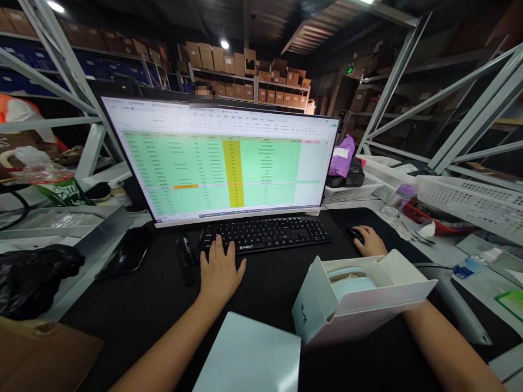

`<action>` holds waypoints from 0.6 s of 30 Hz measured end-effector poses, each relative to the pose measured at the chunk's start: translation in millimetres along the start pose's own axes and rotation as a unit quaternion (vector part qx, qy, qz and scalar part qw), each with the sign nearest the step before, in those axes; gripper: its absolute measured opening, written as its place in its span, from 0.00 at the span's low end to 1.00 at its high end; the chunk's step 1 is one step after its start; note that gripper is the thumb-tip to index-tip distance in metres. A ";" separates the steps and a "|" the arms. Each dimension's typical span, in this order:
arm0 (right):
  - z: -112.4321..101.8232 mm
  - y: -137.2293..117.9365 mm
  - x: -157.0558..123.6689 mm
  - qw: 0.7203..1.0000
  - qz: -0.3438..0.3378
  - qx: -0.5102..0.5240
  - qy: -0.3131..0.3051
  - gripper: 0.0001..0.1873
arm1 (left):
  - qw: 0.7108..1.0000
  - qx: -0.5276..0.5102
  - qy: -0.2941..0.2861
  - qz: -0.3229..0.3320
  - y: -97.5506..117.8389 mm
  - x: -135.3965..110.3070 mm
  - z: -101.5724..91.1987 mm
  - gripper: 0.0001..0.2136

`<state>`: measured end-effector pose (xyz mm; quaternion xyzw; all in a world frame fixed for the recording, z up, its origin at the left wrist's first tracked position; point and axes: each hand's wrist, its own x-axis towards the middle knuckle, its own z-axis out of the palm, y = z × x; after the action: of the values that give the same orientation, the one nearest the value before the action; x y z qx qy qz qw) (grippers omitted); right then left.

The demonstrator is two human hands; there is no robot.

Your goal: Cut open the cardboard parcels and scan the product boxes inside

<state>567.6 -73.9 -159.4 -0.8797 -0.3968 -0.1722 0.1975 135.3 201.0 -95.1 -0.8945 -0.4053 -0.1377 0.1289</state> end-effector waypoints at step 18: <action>0.6 -2.1 -1.0 1.000 -0.003 -0.013 0.016 0.24 | 1.000 0.008 0.019 -0.005 -0.6 0.7 5.0 0.27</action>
<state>565.5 -73.0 -159.9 -0.8782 -0.3939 -0.1922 0.1915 136.0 203.6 -99.4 -0.8888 -0.4080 -0.1521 0.1428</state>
